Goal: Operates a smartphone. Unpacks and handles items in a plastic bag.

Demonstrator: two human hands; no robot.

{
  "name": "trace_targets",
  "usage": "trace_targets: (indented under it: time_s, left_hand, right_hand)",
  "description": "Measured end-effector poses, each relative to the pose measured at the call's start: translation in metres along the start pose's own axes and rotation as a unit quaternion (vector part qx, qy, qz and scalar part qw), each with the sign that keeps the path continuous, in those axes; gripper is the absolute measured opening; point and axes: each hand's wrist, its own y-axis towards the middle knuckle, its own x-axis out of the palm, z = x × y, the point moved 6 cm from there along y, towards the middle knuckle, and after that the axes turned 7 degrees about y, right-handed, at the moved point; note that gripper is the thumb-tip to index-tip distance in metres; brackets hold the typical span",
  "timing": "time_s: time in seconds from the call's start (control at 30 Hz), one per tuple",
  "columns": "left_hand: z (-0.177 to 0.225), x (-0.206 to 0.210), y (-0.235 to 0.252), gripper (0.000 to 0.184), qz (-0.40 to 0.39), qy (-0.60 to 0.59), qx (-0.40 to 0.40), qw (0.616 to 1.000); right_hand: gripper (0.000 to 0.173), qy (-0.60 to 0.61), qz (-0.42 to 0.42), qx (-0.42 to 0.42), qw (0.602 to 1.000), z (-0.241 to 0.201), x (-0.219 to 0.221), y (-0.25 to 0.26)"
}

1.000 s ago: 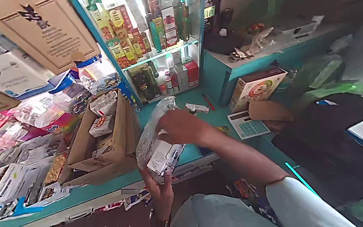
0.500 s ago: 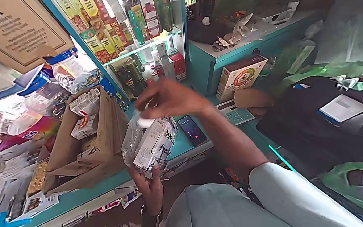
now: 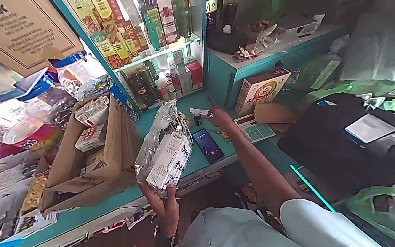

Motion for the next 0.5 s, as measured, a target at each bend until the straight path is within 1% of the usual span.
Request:
trace_targets:
  time_s: [0.03, 0.17, 0.23, 0.27, 0.3, 0.33, 0.37, 0.4, 0.43, 0.47, 0.5]
  left_hand:
    - [0.000, 0.000, 0.000, 0.085, -0.001, 0.001, -0.003, 1.000]
    - [0.000, -0.003, -0.002, 0.086, 0.007, 0.014, -0.014, 1.000]
    - [0.002, -0.002, -0.002, 0.086, 0.008, 0.022, -0.011, 1.000]
    - [0.002, -0.002, -0.003, 0.087, 0.011, 0.026, -0.006, 1.000]
    - [0.002, -0.001, -0.002, 0.087, 0.013, 0.034, -0.001, 0.999]
    - [0.002, 0.000, -0.001, 0.088, 0.016, 0.042, 0.005, 0.999]
    - [0.001, 0.000, -0.003, 0.087, 0.018, 0.047, 0.007, 0.999]
    - [0.002, -0.001, -0.007, 0.086, 0.019, 0.050, 0.006, 0.999]
    - [0.002, 0.001, -0.007, 0.085, 0.014, 0.046, 0.007, 0.999]
    - [0.002, 0.003, -0.007, 0.085, 0.009, 0.040, 0.006, 0.999]
    - [0.002, 0.004, -0.007, 0.085, 0.004, 0.034, 0.005, 0.999]
  right_hand:
    - [0.027, -0.022, 0.010, 0.013, 1.000, 0.002, 0.003, 0.001]
    - [0.043, -0.076, 0.000, 0.070, 0.995, 0.011, 0.011, -0.001]
    - [0.061, -0.065, -0.008, 0.100, 0.993, 0.004, 0.003, -0.012]
    - [0.068, -0.032, 0.002, 0.097, 0.995, -0.011, -0.011, -0.024]
    - [0.065, 0.025, 0.033, 0.061, 0.997, -0.036, -0.031, -0.037]
    - [0.051, 0.087, 0.073, -0.013, 0.993, -0.070, -0.055, -0.055]
    - [0.035, 0.139, 0.099, -0.102, 0.980, -0.106, -0.074, -0.079]
    - [0.021, 0.177, 0.092, -0.194, 0.961, -0.140, -0.087, -0.107]
    - [0.012, 0.184, 0.053, -0.286, 0.939, -0.173, -0.093, -0.128]
    - [0.009, 0.144, -0.009, -0.350, 0.925, -0.200, -0.090, -0.142]
    - [0.010, 0.065, -0.071, -0.382, 0.919, -0.222, -0.078, -0.149]
